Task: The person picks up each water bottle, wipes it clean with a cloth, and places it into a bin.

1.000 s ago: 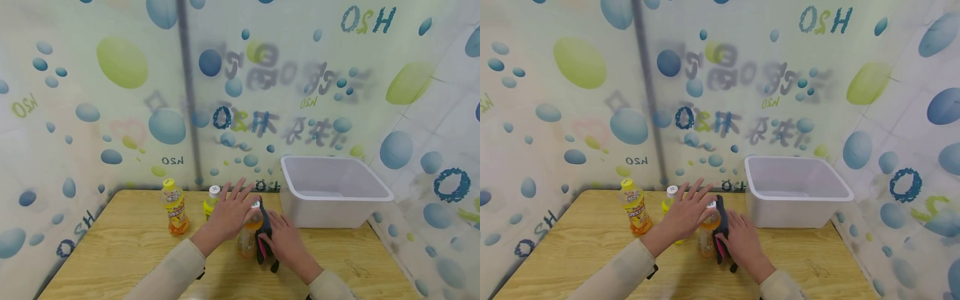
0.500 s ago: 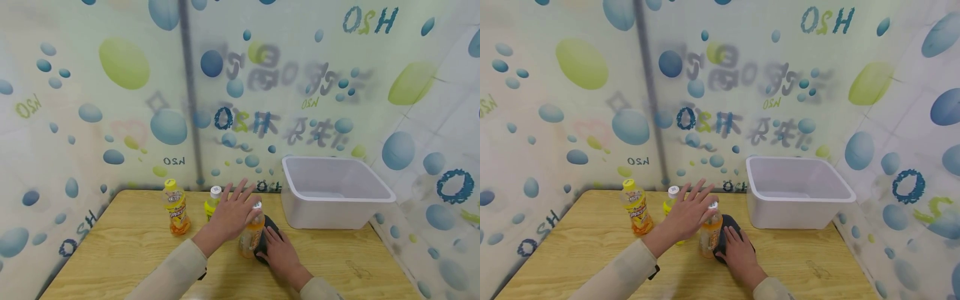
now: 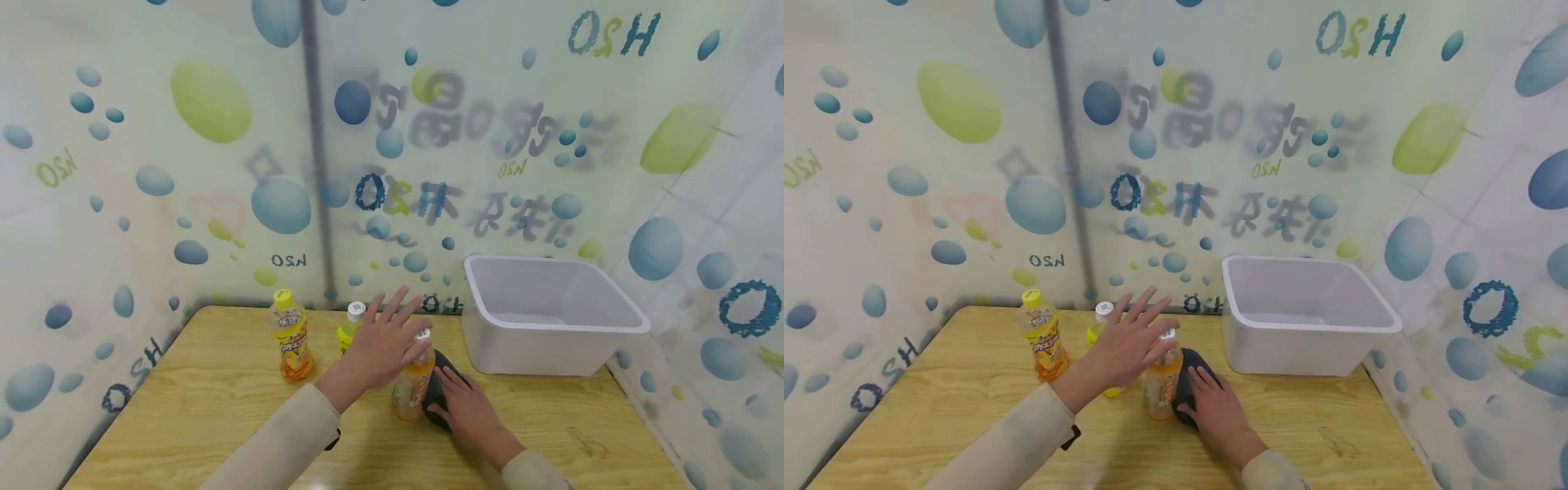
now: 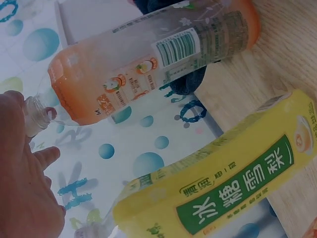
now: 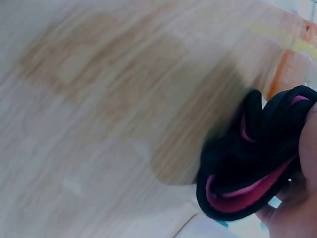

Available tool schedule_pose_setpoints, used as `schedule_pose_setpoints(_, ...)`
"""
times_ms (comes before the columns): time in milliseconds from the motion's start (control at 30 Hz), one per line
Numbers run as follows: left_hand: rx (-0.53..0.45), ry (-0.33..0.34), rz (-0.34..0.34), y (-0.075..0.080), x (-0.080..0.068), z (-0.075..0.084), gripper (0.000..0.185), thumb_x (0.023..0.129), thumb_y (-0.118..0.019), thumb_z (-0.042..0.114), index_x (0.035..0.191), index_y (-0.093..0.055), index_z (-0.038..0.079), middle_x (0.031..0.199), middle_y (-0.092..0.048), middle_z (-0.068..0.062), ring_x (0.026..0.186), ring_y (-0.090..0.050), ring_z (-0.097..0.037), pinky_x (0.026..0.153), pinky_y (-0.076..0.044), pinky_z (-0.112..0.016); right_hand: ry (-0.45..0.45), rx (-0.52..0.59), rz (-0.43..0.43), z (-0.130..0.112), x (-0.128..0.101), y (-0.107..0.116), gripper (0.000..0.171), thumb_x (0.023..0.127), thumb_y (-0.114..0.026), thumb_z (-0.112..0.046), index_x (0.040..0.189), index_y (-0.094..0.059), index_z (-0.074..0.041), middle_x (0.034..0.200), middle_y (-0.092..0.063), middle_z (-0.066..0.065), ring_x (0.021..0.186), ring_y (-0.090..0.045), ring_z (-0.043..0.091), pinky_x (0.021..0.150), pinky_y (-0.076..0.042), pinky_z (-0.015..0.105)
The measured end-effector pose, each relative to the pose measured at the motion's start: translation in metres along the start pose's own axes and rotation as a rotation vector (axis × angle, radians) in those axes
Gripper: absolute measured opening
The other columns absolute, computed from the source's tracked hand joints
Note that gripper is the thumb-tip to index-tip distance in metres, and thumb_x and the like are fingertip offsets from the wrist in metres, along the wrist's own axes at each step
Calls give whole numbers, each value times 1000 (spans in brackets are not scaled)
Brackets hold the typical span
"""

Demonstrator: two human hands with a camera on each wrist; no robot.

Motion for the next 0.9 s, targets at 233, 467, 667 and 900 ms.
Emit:
schedule_pose_setpoints(233,-21,-22,-1,6,3,2,42,104,-30,44,142,-48,38,162,-25,3,154,-6,-25,121,-11,-55,-55,152,74,12,-2,11,59,96,-55,-42,137,-54,0,147,-51,9,137,-47,26,112,-37,49)
schedule_pose_setpoints(467,-71,15,-27,7,2,0,56,101,-33,58,148,-41,30,164,-20,4,154,-2,-21,122,-7,-53,-113,232,66,21,-3,21,62,98,-52,-42,144,-45,-1,146,-50,16,137,-47,29,113,-35,51)
schedule_pose_setpoints(667,-28,13,-17,9,1,-1,51,101,-33,57,140,-51,31,162,-27,0,154,-7,-24,121,-11,-55,-141,274,60,24,-4,26,61,98,-52,-42,141,-47,1,146,-50,16,137,-47,29,113,-35,51)
schedule_pose_setpoints(900,-37,5,-71,7,0,-2,48,104,-25,51,147,-41,35,163,-23,2,154,-6,-23,121,-10,-55,-150,303,61,24,-3,31,62,100,-48,-44,144,-44,-1,148,-48,16,137,-46,30,113,-35,51)
Point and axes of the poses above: each hand's wrist, its own x-axis towards the middle knuckle, its own y-axis out of the back of the hand, z = x × y, the point moved 4 cm from there along x, towards the middle knuckle
